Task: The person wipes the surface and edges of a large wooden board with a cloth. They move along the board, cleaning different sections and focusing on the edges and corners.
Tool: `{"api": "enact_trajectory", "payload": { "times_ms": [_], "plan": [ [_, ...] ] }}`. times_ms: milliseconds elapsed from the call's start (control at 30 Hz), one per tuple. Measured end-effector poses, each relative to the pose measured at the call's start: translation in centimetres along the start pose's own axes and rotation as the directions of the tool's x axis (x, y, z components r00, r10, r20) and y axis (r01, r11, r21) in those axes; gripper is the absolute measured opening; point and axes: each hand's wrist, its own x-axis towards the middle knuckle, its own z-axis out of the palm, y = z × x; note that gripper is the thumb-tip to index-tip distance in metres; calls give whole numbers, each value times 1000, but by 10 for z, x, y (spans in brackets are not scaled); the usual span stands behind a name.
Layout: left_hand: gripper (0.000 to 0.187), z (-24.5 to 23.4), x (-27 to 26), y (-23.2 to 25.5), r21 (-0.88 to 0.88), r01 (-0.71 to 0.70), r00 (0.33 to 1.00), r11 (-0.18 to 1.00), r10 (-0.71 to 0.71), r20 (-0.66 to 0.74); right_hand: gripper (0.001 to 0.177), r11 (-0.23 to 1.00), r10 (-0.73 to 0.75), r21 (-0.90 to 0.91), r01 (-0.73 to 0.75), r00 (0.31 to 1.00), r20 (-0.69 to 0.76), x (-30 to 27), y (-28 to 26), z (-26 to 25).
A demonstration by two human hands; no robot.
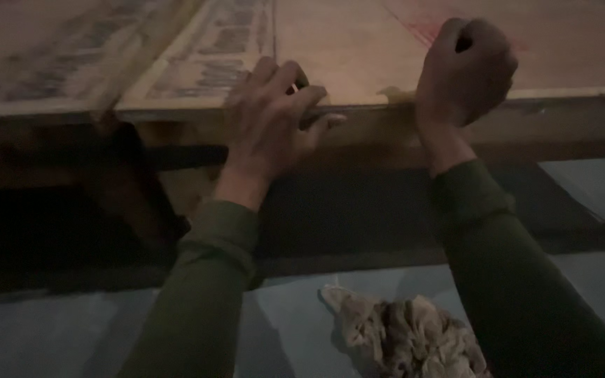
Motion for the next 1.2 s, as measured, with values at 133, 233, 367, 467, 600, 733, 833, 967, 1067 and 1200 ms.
{"api": "enact_trajectory", "payload": {
  "times_ms": [133, 233, 367, 467, 600, 733, 833, 967, 1067, 1200],
  "plan": [
    [39, 6, -2, -1, 6, -25, 999, 1000, 25, -25, 31, 977, -207, -74, 202, 977, -57, -1, 6, 3],
    [36, 3, -4, -1, 26, -1, 1000, 1000, 2, -30, 31, 985, -165, -51, 166, 986, 21, 2, 5, -2],
    [40, 1, 3, 5, -34, 99, 992, 994, -96, 84, 25, 996, -90, -20, 92, 992, 92, 3, -3, -5],
    [38, 1, 10, 9, -39, 197, 965, 980, -187, 183, 21, 974, -130, -167, 151, 983, 129, 10, -9, -4],
    [35, -6, 13, 10, -20, 257, 934, 966, -242, 263, 37, 999, -52, 17, 50, 905, 423, 10, -22, -11],
    [39, -23, 10, -4, 26, 446, 840, 895, -428, 333, 35, 946, -318, 214, 245, 835, 450, -4, -65, -5],
    [40, -37, 0, -15, 179, 425, 851, 887, -459, 254, 31, 939, -338, 257, 230, 759, 556, -28, -100, -5],
    [35, -35, -2, -29, 154, 437, 813, 886, -463, 355, 21, 922, -388, 240, 305, 734, 557, -49, -134, -5],
    [35, -34, -5, -40, 56, 438, 816, 897, -423, 394, 21, 969, -246, 154, 192, 723, 646, -52, -153, -6],
    [46, -59, -16, -65, -18, 550, 779, 835, -505, 370, 26, 996, -62, 3, 92, 646, 760, -47, -175, -7]
  ]
}}
